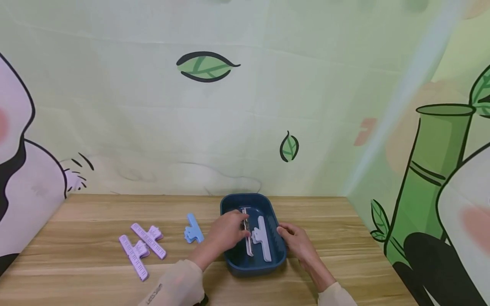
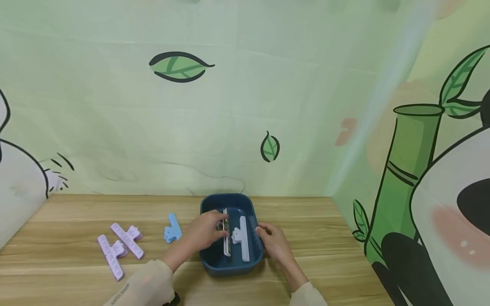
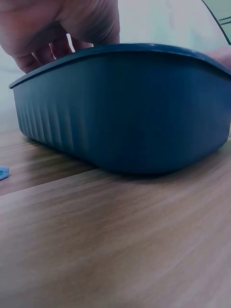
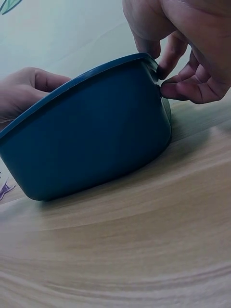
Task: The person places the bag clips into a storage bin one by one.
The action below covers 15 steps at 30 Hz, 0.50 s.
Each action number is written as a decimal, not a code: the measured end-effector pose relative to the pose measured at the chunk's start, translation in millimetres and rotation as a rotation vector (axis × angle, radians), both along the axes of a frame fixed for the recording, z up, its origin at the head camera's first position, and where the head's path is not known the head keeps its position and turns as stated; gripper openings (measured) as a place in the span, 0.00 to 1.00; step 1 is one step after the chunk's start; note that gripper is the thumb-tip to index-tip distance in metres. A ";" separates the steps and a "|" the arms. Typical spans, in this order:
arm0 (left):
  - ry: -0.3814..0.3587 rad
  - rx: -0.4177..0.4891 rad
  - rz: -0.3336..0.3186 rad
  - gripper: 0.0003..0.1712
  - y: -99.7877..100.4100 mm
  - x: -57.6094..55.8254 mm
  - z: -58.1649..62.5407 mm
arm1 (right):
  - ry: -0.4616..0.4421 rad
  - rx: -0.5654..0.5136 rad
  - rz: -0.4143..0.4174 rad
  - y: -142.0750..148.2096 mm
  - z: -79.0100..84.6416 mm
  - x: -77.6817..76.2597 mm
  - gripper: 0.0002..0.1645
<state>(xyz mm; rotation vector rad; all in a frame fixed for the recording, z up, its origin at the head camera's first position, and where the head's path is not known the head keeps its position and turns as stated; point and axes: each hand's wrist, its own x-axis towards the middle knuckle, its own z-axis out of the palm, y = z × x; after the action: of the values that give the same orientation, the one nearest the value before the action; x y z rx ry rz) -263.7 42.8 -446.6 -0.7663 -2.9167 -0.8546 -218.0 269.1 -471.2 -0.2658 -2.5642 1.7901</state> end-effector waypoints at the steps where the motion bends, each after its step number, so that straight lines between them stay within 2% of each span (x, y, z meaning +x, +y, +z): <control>1: 0.005 -0.012 -0.001 0.28 0.8 -0.2 -0.3 | -0.002 0.002 0.000 0.0 0.3 0.2 0.23; 8: 0.045 -0.087 0.000 0.28 6.4 -1.8 -2.8 | -0.011 0.007 0.000 -0.3 1.1 0.5 0.22; 15: 0.064 -0.103 -0.017 0.27 9.2 -3.5 -6.7 | -0.004 -0.001 0.002 0.1 0.1 0.8 0.22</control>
<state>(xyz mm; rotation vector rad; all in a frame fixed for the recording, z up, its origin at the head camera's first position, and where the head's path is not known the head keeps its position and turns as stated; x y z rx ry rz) -267.1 52.1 -453.3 -0.8097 -2.9204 -0.6721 -217.1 269.2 -471.1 -0.2674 -2.5665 1.7937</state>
